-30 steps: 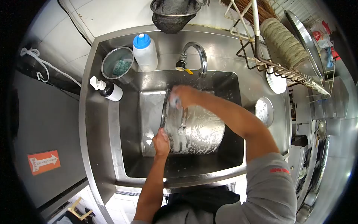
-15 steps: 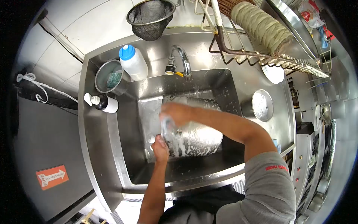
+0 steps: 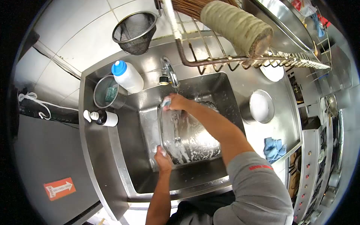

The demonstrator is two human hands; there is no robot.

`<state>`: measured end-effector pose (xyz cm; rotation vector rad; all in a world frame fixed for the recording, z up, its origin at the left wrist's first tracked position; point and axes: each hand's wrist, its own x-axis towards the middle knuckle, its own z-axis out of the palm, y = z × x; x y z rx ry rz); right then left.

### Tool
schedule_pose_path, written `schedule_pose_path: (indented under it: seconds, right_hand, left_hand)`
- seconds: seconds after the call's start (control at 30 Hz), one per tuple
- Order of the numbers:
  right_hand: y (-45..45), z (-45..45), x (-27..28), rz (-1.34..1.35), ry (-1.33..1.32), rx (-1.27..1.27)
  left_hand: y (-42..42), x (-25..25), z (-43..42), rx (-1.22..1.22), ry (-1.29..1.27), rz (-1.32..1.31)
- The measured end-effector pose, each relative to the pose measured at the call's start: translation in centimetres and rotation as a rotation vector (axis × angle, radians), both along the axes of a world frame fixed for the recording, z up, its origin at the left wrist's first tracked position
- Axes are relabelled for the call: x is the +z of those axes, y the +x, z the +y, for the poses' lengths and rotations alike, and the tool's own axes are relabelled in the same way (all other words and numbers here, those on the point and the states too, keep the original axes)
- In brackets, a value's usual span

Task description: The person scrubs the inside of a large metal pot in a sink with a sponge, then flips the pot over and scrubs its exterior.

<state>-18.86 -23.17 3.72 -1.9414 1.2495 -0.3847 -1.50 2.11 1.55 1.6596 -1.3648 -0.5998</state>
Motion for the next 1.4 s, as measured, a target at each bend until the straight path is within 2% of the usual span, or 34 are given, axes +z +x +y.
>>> schedule_pose_path:
  seconds: [0.03, 0.1, 0.13, 0.2, 0.23, 0.3, 0.33, 0.43, 0.5, 0.57, 0.6, 0.63, 0.7, 0.73, 0.77, 0.83, 0.87, 0.93, 0.97, 1.03, 1.07, 1.13, 1.17, 1.23, 1.27, 1.3, 1.33, 1.37, 1.4]
  right_hand:
    - [0.2, 0.1, -0.7, -0.006, 0.004, -0.007]
    - [0.8, 0.6, -1.9, 0.221, -0.179, -0.121]
    - [0.9, 1.3, -2.5, 0.220, -0.173, -0.134]
    - [1.0, 3.6, 3.2, -0.082, -0.034, 0.150]
    - [-0.1, 4.4, 4.0, -0.073, -0.027, 0.143]
    - [-2.6, 5.7, 5.6, -0.085, 0.091, 0.059]
    - [-3.1, 5.3, 5.8, -0.079, 0.077, 0.059]
    - [-2.6, 4.7, 5.5, -0.001, -0.020, 0.080]
    - [-3.2, 4.4, 5.3, 0.002, 0.045, 0.124]
    - [-4.7, 4.1, 4.7, 0.305, 0.027, -0.062]
    - [-4.6, 4.5, 4.9, 0.358, -0.039, -0.051]
    - [-4.0, 5.1, 5.8, 0.355, -0.044, -0.054]
    - [-3.7, 7.0, 7.1, -0.009, 0.181, 0.010]
    - [-4.1, 6.5, 5.6, 0.075, -0.033, 0.030]
    - [-4.6, 6.1, 4.4, 0.074, -0.038, 0.025]
    - [-3.8, 5.6, 4.9, 0.251, -0.104, -0.032]
    - [-3.6, 5.6, 5.0, 0.242, -0.110, -0.034]
    - [-4.4, 6.0, 4.5, 0.125, -0.050, 0.188]
    - [-4.8, 6.3, 4.2, 0.123, -0.041, 0.182]
    - [-5.4, 5.4, 4.3, 0.479, -0.165, -0.041]
    - [-4.9, 5.8, 4.0, 0.478, -0.170, -0.039]
    - [-1.4, 7.0, 7.2, -0.027, 0.090, 0.066]
    - [-0.2, 6.4, 7.0, -0.028, 0.098, 0.067]
    - [1.2, 5.4, 5.9, -0.091, -0.104, 0.454]
    - [0.6, 4.4, 4.8, -0.095, -0.104, 0.445]
    - [-0.2, 3.0, 2.4, 0.063, -0.228, 0.294]
    - [-0.5, 2.4, 2.3, 0.221, -0.350, 0.140]
    - [-1.7, 3.1, 2.2, 0.223, -0.356, 0.132]
    - [-3.2, 5.1, 3.5, 0.146, -0.223, 0.051]
  left_hand:
    - [-0.1, -0.1, 0.2, -0.007, 0.004, -0.006]
    - [0.3, -0.3, 0.7, 0.004, 0.091, -0.039]
    - [0.6, -0.3, 0.9, -0.009, 0.094, -0.042]
    - [-0.2, 1.4, 0.0, -0.007, -0.027, -0.117]
    - [-0.4, 1.5, -0.1, -0.014, -0.021, -0.107]
    - [-0.7, 2.2, -0.9, 0.048, 0.159, 0.018]
    - [-1.1, 3.4, -1.6, 0.024, 0.061, 0.030]
    - [-1.5, 3.9, -2.3, 0.036, 0.046, 0.049]
    - [-1.1, 2.7, -1.4, 0.026, 0.039, 0.055]
    - [-0.7, 2.2, -0.6, -0.003, 0.038, 0.053]
    - [-0.8, 2.1, -0.5, 0.002, 0.012, 0.047]
    - [-0.8, 2.0, -0.8, 0.008, -0.018, 0.042]
    - [-0.5, 1.1, -0.5, 0.017, 0.036, 0.024]
    - [-0.5, 0.8, 0.0, 0.019, 0.091, -0.002]
    - [-0.6, 0.7, -0.1, 0.014, 0.086, -0.003]
    - [-0.6, 0.9, -0.4, 0.047, 0.163, 0.115]
    - [-0.3, 1.0, -0.4, 0.046, 0.156, 0.106]
    - [-0.5, 1.2, 0.3, -0.014, -0.048, 0.017]
    - [-0.3, 1.2, 0.8, -0.021, -0.039, 0.016]
    - [-0.4, 1.5, 0.6, -0.001, -0.015, -0.035]
    - [-0.2, 0.5, 0.7, 0.001, -0.020, -0.036]
    - [0.1, -2.3, 0.6, -0.006, 0.004, 0.117]
    - [-0.1, -1.7, 0.6, -0.005, 0.012, 0.116]
    - [-0.4, 1.3, 0.7, -0.004, 0.119, 0.022]
    - [-0.5, 1.8, 0.5, -0.012, 0.120, 0.016]
    - [-0.7, 2.4, 0.2, -0.015, 0.085, -0.022]
    - [-0.7, 2.7, -0.1, -0.018, 0.047, -0.060]
    - [-0.6, 2.7, -0.2, -0.025, 0.040, -0.060]
    - [-0.6, 2.4, -0.3, -0.017, 0.024, -0.057]
